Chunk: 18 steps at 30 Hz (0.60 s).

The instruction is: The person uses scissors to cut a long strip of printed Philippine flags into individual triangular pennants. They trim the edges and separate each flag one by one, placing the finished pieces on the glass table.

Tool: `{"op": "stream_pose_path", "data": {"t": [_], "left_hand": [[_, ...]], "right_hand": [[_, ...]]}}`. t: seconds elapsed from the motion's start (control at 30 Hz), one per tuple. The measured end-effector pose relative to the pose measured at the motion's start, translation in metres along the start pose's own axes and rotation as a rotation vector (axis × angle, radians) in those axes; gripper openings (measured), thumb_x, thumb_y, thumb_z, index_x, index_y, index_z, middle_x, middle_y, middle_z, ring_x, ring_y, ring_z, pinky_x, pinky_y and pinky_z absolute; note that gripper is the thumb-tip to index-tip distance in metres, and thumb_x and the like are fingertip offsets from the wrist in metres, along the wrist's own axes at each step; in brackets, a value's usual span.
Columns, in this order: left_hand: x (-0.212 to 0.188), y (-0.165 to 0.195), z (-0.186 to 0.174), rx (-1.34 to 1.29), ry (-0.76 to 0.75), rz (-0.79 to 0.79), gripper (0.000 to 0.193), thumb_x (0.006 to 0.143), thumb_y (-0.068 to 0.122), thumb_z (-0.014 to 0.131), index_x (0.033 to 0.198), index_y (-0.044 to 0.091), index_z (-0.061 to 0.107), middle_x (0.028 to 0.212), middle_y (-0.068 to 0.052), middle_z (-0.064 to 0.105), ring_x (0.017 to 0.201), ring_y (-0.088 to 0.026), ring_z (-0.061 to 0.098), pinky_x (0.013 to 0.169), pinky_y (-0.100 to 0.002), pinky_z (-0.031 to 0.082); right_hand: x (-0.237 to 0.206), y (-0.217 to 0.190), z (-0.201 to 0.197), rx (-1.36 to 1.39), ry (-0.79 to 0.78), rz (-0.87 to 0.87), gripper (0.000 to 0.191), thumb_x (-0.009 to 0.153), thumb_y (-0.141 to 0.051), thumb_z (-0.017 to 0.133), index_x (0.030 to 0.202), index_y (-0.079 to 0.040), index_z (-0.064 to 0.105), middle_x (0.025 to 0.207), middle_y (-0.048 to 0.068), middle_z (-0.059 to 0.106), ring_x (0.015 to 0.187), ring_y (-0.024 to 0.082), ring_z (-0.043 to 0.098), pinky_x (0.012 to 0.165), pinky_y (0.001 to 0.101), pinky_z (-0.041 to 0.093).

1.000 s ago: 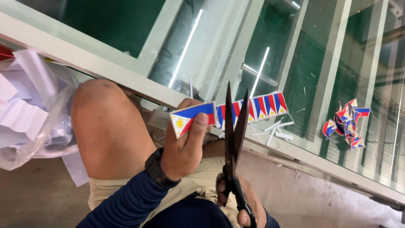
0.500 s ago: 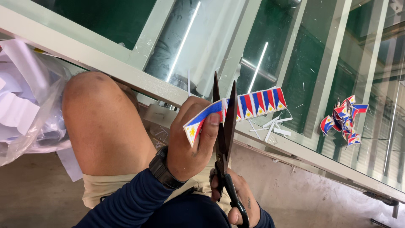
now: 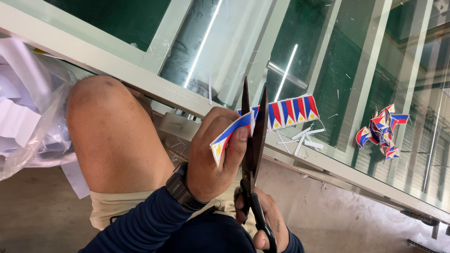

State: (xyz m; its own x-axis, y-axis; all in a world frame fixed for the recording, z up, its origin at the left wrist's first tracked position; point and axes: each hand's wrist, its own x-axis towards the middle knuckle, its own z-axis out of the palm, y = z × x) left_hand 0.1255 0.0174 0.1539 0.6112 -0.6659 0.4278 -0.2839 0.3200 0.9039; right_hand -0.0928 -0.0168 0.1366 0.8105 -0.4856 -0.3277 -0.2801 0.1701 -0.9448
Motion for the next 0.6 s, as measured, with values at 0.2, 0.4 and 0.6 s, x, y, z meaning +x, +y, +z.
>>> {"op": "stream_pose_path", "data": {"t": [0.2, 0.4, 0.6], "left_hand": [[-0.001, 0.0, 0.001, 0.005, -0.001, 0.005, 0.019, 0.111, 0.017, 0.054, 0.112, 0.0, 0.062, 0.108, -0.013, 0.064, 0.097, -0.026, 0.068, 0.083, -0.035, 0.055], [-0.002, 0.0, 0.001, -0.002, -0.001, 0.02, 0.018, 0.112, 0.016, 0.054, 0.113, 0.0, 0.061, 0.109, -0.013, 0.064, 0.098, -0.026, 0.068, 0.085, -0.035, 0.056], [-0.002, 0.002, 0.002, -0.009, -0.001, -0.004, 0.019, 0.111, 0.016, 0.054, 0.113, -0.002, 0.061, 0.108, -0.014, 0.064, 0.096, -0.026, 0.068, 0.083, -0.035, 0.055]], "right_hand": [[0.0, -0.001, 0.004, 0.018, 0.014, 0.001, 0.101, 0.064, -0.09, 0.071, 0.098, 0.004, 0.058, 0.079, 0.009, 0.055, 0.07, 0.017, 0.059, 0.064, 0.0323, 0.05], [-0.003, 0.002, 0.003, 0.029, 0.038, 0.009, 0.1, 0.062, -0.09, 0.072, 0.096, 0.003, 0.058, 0.081, 0.009, 0.055, 0.069, 0.016, 0.06, 0.062, 0.031, 0.053], [-0.004, 0.012, 0.001, 0.037, 0.046, -0.021, 0.095, 0.064, -0.088, 0.075, 0.093, 0.001, 0.057, 0.075, 0.007, 0.056, 0.063, 0.014, 0.059, 0.057, 0.0285, 0.05]]}}
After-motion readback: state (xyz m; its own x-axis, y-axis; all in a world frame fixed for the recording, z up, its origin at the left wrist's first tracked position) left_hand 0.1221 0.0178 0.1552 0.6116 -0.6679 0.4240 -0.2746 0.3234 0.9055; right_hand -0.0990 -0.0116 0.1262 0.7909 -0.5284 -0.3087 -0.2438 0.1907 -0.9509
